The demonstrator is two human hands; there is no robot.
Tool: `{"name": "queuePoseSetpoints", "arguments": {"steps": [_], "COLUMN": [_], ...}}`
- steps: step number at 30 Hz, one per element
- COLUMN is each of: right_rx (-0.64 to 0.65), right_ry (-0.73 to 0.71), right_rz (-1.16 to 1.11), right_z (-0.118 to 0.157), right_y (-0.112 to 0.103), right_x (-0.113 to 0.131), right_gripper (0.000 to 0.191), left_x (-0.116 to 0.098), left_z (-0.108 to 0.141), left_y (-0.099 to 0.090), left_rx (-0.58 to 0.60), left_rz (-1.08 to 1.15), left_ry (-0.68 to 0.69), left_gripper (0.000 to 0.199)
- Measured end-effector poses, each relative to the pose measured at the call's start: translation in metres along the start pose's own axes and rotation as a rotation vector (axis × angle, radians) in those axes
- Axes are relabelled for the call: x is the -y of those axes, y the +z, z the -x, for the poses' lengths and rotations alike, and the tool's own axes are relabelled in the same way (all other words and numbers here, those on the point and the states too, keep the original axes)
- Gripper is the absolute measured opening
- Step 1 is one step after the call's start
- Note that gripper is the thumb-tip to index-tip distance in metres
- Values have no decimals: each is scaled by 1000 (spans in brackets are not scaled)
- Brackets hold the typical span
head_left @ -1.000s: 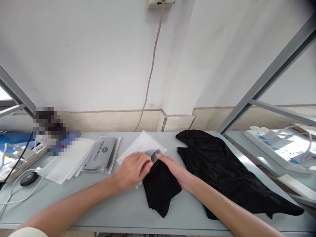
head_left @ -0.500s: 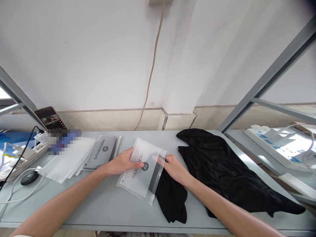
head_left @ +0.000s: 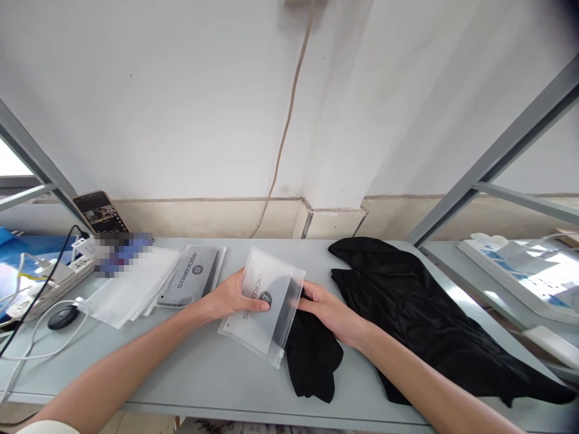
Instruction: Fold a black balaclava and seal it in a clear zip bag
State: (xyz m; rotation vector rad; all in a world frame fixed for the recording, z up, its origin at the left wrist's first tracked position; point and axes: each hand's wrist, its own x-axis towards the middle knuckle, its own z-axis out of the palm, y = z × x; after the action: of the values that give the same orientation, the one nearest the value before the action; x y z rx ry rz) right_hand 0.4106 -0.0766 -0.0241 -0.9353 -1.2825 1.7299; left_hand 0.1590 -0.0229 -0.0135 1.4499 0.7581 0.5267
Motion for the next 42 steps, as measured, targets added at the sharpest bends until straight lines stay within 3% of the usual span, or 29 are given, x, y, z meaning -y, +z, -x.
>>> {"name": "queuePoseSetpoints", "arguments": {"steps": [4,10,18,24,27,30,33,36,39,42], "right_rx": [-30,-136,-127,45,-56,-250,-264,-268,-338,-428], "right_ry": [-12,101,-64,-76,-18,23,32,-50,-74,-77], "right_rz": [42,130,151,280,231,122,9,61,121,151], "right_z": [-3,-5,-4,-2,-5,-7,-8,-8,-8,-8], "right_y": [0,-8,-2,1,-2,-5,-7,-5,-3,-2], "right_x": [-1,-4,-2,1,-3,-5,-4,-4,-5,-5], "right_gripper": [46,44,46,41,43,49,57,62,56,51], "left_x": [-2,-4,-2,-2,1,5,9,9,6,5], "left_z": [1,3,5,7,4,0,-3,-2,0,1], "left_y": [-6,-21,-17,-7,-9,-15,-17,-13,-7,-5], "left_rx": [-63,-223,10,23,-87,-348,-487,-410,-244,-173], "left_rz": [-65,10,147,112,113,95,130,167,185,229], "left_ry": [37,-2,-156,-130,-112,-74,-19,-17,-35,-59], "left_gripper": [61,62,65,51,52,54,57,57,55,52]}}
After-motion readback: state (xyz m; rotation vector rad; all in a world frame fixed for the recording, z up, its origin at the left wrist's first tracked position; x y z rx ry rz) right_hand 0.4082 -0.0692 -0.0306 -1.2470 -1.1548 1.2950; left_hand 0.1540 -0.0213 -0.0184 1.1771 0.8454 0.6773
